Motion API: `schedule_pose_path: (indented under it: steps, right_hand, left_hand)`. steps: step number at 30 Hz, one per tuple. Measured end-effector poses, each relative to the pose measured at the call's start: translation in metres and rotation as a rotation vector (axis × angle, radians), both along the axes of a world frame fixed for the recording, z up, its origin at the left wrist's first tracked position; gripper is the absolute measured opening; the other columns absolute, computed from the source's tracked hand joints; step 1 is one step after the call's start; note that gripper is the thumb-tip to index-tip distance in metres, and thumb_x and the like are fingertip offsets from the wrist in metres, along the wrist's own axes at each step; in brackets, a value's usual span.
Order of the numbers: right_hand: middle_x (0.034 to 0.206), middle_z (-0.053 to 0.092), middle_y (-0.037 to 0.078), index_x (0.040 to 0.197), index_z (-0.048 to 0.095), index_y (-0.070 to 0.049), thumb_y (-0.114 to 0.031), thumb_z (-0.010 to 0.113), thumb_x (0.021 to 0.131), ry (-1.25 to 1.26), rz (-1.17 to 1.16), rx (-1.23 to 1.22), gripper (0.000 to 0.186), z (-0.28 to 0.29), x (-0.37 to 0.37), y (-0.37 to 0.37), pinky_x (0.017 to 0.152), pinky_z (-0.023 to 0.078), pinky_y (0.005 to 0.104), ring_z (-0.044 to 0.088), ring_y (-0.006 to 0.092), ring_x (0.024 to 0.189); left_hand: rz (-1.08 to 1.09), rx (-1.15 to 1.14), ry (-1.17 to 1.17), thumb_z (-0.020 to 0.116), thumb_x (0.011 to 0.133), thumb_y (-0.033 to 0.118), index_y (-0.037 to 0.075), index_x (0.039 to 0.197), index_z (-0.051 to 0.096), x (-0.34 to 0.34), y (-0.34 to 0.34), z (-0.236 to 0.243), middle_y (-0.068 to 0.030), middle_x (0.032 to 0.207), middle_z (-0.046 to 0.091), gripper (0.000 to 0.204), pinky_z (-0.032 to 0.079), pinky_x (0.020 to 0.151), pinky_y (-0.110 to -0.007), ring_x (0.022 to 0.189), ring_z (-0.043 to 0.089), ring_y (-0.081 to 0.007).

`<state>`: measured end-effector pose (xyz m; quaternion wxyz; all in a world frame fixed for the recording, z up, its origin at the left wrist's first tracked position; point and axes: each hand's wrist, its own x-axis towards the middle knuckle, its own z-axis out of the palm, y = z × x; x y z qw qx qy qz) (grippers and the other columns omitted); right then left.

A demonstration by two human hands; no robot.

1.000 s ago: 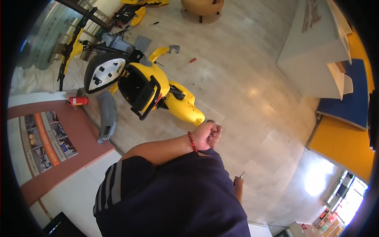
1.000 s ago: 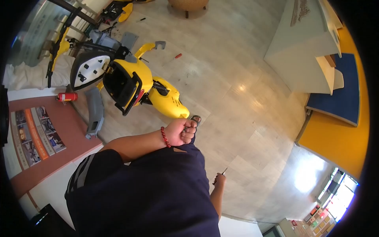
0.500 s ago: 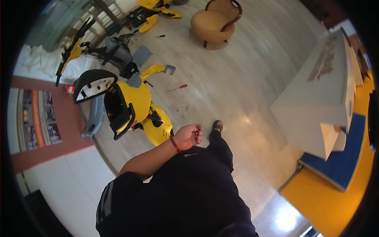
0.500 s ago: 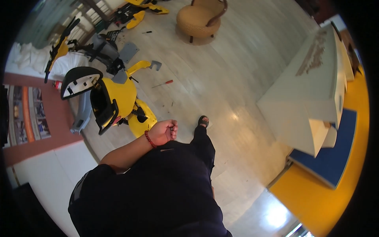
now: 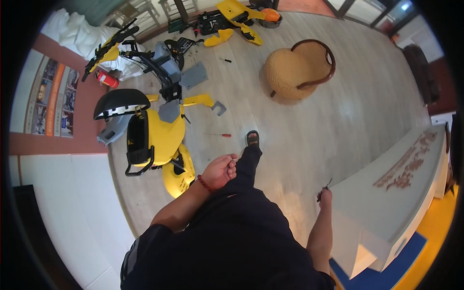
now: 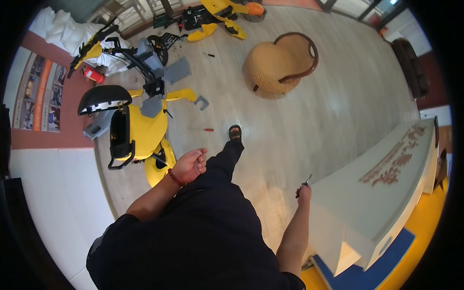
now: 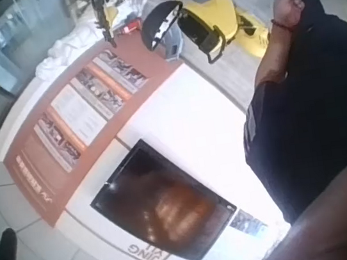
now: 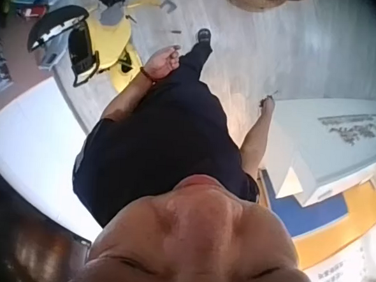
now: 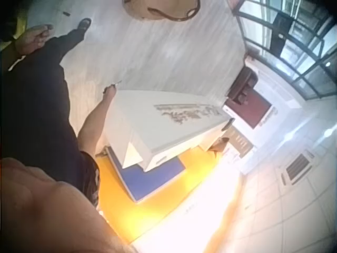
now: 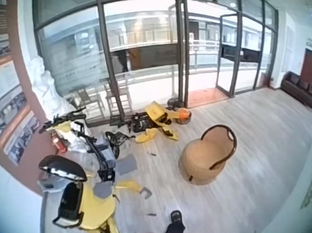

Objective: Tightening the hinge bolts of an electric scooter seat using a nut driver.

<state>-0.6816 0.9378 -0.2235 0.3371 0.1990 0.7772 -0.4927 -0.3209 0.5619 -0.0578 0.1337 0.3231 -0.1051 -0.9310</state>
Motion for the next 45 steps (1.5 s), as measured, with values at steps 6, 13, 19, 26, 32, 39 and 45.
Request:
schedule_pose_path:
  steps: [6, 13, 19, 26, 32, 39, 45]
  right_hand:
    - [0.068, 0.053, 0.009, 0.099, 0.053, 0.004, -0.008, 0.048, 0.082, -0.100, 0.233, -0.030, 0.022, -0.012, -0.027, -0.178, 0.045, 0.042, 0.0303, 0.053, 0.0186, 0.053]
    - [0.061, 0.053, 0.005, 0.074, 0.055, -0.001, -0.014, 0.056, 0.079, 0.043, 0.551, -0.005, 0.014, 0.001, -0.114, -0.373, 0.048, 0.038, 0.0303, 0.051, 0.0143, 0.053]
    - [0.063, 0.057, 0.005, 0.076, 0.060, -0.001, -0.016, 0.058, 0.074, 0.244, 0.685, 0.100, 0.015, -0.033, -0.218, -0.526, 0.052, 0.041, 0.0296, 0.053, 0.0140, 0.057]
    - [0.080, 0.064, 0.021, 0.090, 0.063, 0.001, -0.020, 0.058, 0.072, 0.290, 0.944, 0.450, 0.028, -0.138, -0.330, -0.662, 0.070, 0.048, 0.0395, 0.063, 0.0331, 0.078]
    - [0.084, 0.064, 0.021, 0.093, 0.061, 0.002, -0.022, 0.059, 0.074, 0.237, 1.151, 0.692, 0.031, -0.196, -0.352, -0.733, 0.071, 0.049, 0.0419, 0.063, 0.0345, 0.081]
    - [0.081, 0.063, 0.019, 0.090, 0.059, 0.003, -0.019, 0.059, 0.077, 0.224, 1.043, 0.790, 0.025, -0.292, -0.356, -0.748, 0.068, 0.048, 0.0411, 0.062, 0.0331, 0.076]
    - [0.087, 0.061, 0.020, 0.092, 0.056, 0.005, -0.016, 0.056, 0.081, 0.481, 1.082, 0.735, 0.024, -0.272, -0.313, -0.775, 0.072, 0.046, 0.0432, 0.059, 0.0354, 0.083]
  left_hand:
    - [0.102, 0.117, 0.100, 0.043, 0.093, 0.020, 0.005, 0.093, 0.049, -0.082, -0.089, -0.008, 0.0013, 0.067, 0.043, 0.016, 0.036, 0.053, -0.026, 0.056, 0.039, -0.0100]
    - [0.216, -0.089, -0.073, 0.044, 0.090, 0.016, 0.008, 0.093, 0.054, -0.147, -0.228, 0.027, 0.0003, 0.069, 0.047, 0.013, 0.036, 0.053, -0.026, 0.056, 0.041, -0.0108]
    - [0.256, -0.113, -0.268, 0.043, 0.090, 0.016, 0.008, 0.095, 0.051, -0.178, -0.307, -0.002, 0.0004, 0.069, 0.046, 0.012, 0.036, 0.051, -0.025, 0.056, 0.042, -0.0106]
    - [0.245, -0.194, -0.717, 0.045, 0.084, 0.008, 0.005, 0.093, 0.051, -0.221, -0.395, -0.098, 0.0004, 0.061, 0.044, 0.011, 0.036, 0.045, -0.024, 0.049, 0.042, -0.0098]
    - [-0.378, -0.756, -1.197, 0.046, 0.083, 0.010, 0.004, 0.088, 0.060, -0.261, -0.436, -0.224, -0.0154, 0.085, 0.062, 0.016, 0.047, 0.075, -0.035, 0.083, 0.061, -0.0289]
    - [-0.656, -0.834, -1.247, 0.049, 0.079, 0.010, 0.006, 0.083, 0.060, -0.279, -0.444, -0.330, -0.0142, 0.083, 0.061, 0.012, 0.047, 0.073, -0.040, 0.082, 0.059, -0.0311]
    - [-0.687, -0.988, -1.276, 0.053, 0.075, 0.013, 0.007, 0.077, 0.054, -0.276, -0.445, -0.338, -0.0113, 0.075, 0.054, 0.006, 0.046, 0.062, -0.042, 0.071, 0.055, -0.0303]
